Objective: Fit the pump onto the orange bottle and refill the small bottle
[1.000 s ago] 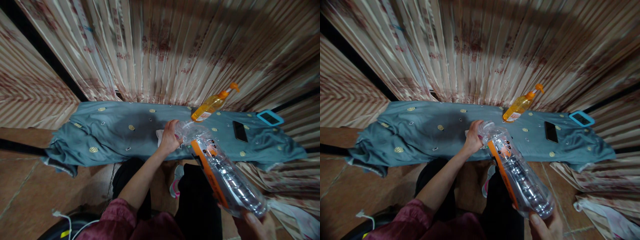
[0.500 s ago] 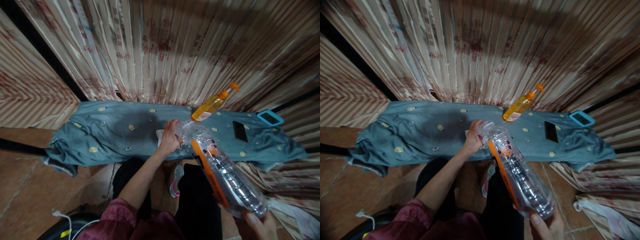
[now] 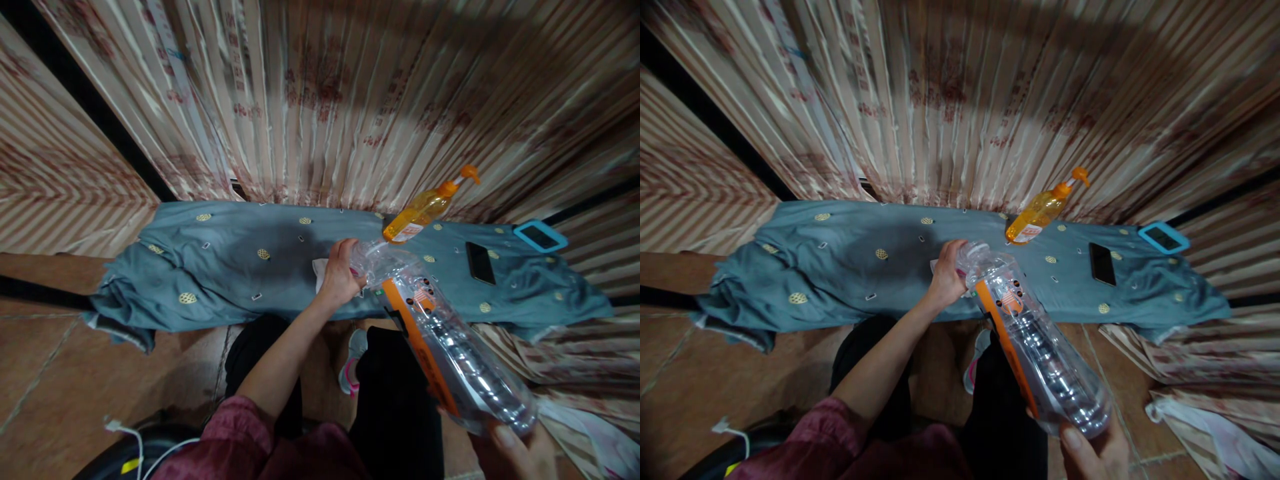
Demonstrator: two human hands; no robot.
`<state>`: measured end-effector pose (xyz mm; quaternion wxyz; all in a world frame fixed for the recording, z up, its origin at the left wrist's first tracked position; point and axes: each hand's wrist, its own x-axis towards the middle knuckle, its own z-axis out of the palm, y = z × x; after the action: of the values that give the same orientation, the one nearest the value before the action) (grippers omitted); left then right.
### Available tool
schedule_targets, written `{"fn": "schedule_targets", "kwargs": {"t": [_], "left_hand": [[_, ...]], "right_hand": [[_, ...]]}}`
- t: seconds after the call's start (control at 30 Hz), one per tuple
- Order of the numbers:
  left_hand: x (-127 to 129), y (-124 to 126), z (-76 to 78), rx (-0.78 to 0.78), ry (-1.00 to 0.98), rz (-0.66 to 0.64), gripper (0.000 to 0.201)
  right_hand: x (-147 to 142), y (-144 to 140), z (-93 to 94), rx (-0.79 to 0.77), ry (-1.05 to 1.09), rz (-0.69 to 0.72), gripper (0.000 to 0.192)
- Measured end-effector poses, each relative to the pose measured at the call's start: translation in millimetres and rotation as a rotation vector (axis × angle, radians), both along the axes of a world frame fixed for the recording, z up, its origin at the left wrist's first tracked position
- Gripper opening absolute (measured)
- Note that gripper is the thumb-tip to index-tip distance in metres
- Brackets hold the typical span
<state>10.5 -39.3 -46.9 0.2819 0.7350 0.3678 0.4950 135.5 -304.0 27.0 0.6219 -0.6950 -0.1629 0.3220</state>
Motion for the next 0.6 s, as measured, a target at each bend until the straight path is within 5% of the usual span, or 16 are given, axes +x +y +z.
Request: {"fn": "schedule_targets", "kwargs": {"t": [0.6], "left_hand": [[-0.3, -0.5, 0.7, -0.009, -0.004, 0.001, 0.065]], "right_hand": [[-7.0, 3.8, 7.0, -0.015, 0.001, -0.034, 0.071]]}}
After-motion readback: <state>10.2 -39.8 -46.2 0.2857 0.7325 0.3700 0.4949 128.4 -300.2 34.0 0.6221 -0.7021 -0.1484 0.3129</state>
